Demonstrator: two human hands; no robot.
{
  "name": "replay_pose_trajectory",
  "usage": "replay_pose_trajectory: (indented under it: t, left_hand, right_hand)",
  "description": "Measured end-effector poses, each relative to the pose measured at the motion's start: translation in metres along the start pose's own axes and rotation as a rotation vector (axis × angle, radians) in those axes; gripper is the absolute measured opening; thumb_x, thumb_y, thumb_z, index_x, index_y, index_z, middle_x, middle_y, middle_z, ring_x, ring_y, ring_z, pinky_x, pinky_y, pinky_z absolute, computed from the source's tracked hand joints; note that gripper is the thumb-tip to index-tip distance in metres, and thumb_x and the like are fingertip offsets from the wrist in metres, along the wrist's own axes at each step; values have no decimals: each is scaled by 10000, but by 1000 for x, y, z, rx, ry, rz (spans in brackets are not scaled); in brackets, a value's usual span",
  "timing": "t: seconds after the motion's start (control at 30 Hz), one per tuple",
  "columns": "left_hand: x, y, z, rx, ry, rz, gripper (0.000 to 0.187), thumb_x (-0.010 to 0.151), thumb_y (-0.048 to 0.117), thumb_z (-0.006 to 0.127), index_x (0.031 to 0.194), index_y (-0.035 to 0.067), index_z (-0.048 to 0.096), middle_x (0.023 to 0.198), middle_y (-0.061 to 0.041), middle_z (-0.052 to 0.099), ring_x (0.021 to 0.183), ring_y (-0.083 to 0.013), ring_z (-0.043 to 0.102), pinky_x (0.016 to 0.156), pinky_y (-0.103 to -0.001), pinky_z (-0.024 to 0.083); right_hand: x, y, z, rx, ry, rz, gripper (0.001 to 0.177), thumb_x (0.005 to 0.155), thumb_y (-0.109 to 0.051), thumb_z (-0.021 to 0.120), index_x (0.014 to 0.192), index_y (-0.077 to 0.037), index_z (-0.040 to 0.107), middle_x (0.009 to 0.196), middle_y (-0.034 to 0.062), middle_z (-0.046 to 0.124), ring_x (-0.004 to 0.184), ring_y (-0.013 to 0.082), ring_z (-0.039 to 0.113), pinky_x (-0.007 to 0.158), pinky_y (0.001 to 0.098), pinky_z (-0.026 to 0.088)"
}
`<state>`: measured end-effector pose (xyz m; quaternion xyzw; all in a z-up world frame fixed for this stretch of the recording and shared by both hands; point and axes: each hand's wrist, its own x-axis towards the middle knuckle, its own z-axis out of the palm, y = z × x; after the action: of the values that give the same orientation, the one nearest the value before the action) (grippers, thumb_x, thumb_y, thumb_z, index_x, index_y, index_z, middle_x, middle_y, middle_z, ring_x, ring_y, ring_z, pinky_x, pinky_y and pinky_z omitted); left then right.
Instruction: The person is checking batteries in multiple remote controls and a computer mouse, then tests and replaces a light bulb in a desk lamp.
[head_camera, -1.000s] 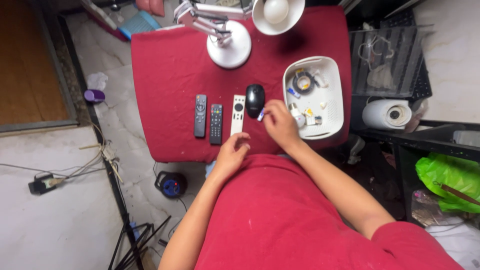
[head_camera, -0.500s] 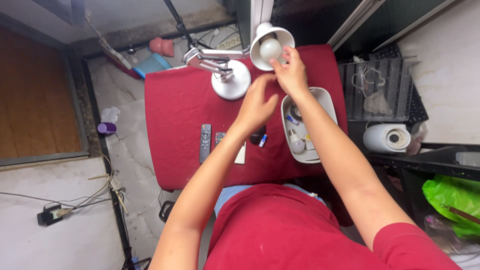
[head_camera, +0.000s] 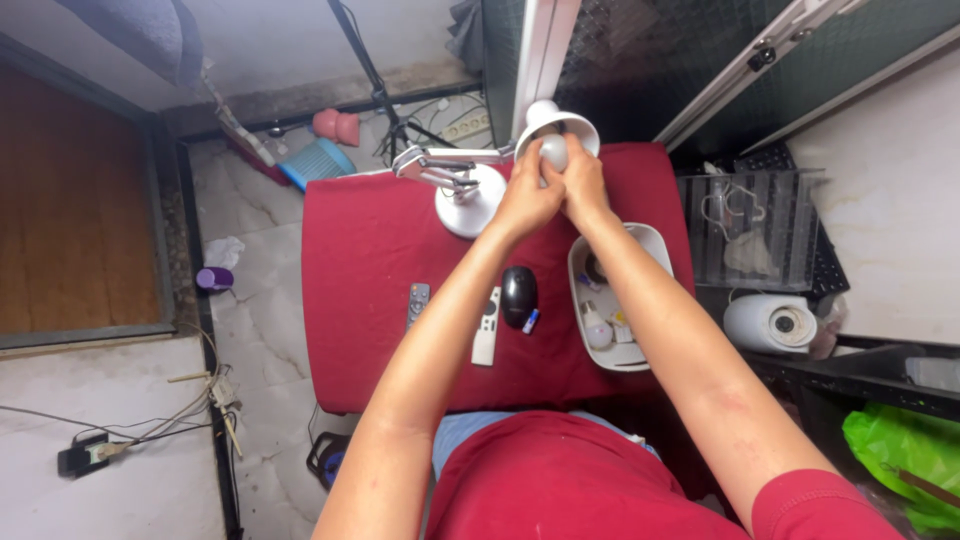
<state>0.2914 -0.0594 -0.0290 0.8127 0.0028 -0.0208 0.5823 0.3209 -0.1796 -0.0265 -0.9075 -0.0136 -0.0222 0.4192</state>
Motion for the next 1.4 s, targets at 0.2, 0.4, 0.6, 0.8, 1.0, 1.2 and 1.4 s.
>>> replay_pose_trajectory:
  t: [0.2,0.4,0.6,0.8,1.0,1.2,1.4]
  left_hand:
    - [20,-25,14,-81,53,-31,737,868,129,593,1553,-22,366,1492,-319,484,1401,-414,476,1139,-418,409]
    - [15,-9,8,-566,-57,-385,680,802,82,557,1455,76,370,904,-184,650,679,-231,610,549,-334,472]
    - [30,-68,28,-625,-151,-403,517,918,225,568,1200,-204,636,892,-168,694,702,-189,670,570,-307,528]
    - [0,-10,12,29,161,-55,701,914,262,656,1413,-152,391,1192,-364,613,1103,-479,660,920,-461,552]
    - [-1,6,1,49,157,71,647,940,238,618,1460,-85,410,1251,-387,618,1148,-533,629,965,-505,525]
    - [9,-24,8,-27,-68,-315,605,920,331,589,1352,-82,495,1048,-300,734,1026,-436,731,895,-460,574]
    - [2,-20,8,-50,-52,-292,596,911,314,551,1371,-63,518,1038,-275,751,1002,-401,740,865,-442,576]
  right_hand:
    - [-10,-16,-14,-57,-18,-224,436,939,-105,654,1369,-111,584,1316,243,563,1167,447,603,948,477,522]
    - [-25,-38,-20,-114,29,-320,502,770,32,697,1235,-155,702,1405,155,536,1205,425,569,994,460,502]
    - [-32,-16,-5,-25,151,-438,464,787,101,676,1169,-151,752,1412,87,606,1333,360,558,1102,405,499]
    - [-21,22,18,438,180,78,453,930,-17,624,1375,-50,543,1408,135,554,1273,244,590,974,328,535]
    - [-20,17,13,705,57,227,396,1008,-44,580,1402,-26,550,1363,152,655,1235,204,634,1033,307,500]
    - [-26,-13,-7,357,111,-159,351,975,50,598,1288,-69,705,1407,108,675,1274,209,628,1014,314,539]
    - [-28,7,11,448,147,-22,426,977,45,636,1376,-103,632,1478,103,549,1277,212,602,989,323,601]
